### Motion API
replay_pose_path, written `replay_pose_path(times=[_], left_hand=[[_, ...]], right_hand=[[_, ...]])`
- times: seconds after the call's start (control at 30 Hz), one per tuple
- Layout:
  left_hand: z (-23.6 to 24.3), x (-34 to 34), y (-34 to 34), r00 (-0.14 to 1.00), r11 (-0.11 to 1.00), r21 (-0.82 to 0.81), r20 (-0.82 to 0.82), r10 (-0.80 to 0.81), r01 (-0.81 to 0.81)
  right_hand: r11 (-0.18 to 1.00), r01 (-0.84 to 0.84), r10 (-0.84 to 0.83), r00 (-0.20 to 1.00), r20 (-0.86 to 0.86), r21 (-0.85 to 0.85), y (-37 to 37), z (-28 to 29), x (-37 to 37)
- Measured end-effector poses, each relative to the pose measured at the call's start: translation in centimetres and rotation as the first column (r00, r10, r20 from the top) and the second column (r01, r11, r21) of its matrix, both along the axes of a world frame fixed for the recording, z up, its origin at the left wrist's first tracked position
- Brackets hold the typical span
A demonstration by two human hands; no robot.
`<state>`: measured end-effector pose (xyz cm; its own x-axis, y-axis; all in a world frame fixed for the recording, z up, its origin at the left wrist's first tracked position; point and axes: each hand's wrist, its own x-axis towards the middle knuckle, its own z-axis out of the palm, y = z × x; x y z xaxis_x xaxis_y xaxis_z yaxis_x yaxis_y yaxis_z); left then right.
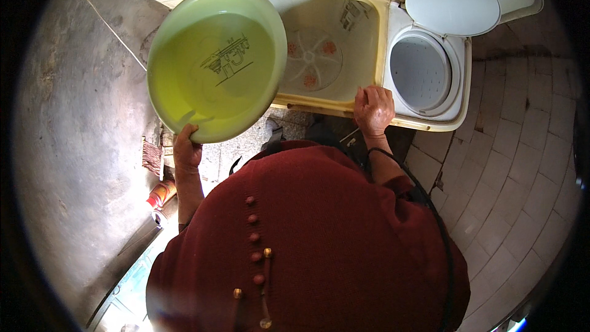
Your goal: The person opens a top-loading washing machine, removes a bundle of wet clothes, and places them on the floor. They then scoop water from a green basin and pour it into the washing machine, repeating this several times. The person carries the basin outside, refills it from a yellow bucket, and returns to pour more water into the machine.
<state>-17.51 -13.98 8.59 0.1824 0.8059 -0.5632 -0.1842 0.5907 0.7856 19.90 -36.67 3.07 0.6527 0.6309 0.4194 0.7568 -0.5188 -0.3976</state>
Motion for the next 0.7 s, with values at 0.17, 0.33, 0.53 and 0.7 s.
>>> replay_pose_path(times=[0.17,0.33,0.53,0.7], left_hand=[[0.09,0.03,-0.04,0.999,1.000,-0.011,-0.035,-0.002,0.002],[0.11,0.13,-0.08,0.999,1.000,0.006,-0.043,0.000,0.001],[0.05,0.11,-0.01,0.999,1.000,0.018,-0.040,-0.018,0.019],[0.32,0.40,-0.16,1.000,0.999,0.040,0.011,-0.016,0.015]], right_hand=[[1.000,-0.002,0.002,1.000,0.023,0.002,0.03,-0.20,0.00],[1.000,-0.003,0.003,1.000,0.021,-0.009,0.06,0.08,-0.07],[1.000,-0.006,0.006,1.000,-0.010,-0.028,-0.01,0.36,-0.16],[1.000,-0.007,0.007,1.000,0.025,-0.005,0.06,-0.10,0.00]])
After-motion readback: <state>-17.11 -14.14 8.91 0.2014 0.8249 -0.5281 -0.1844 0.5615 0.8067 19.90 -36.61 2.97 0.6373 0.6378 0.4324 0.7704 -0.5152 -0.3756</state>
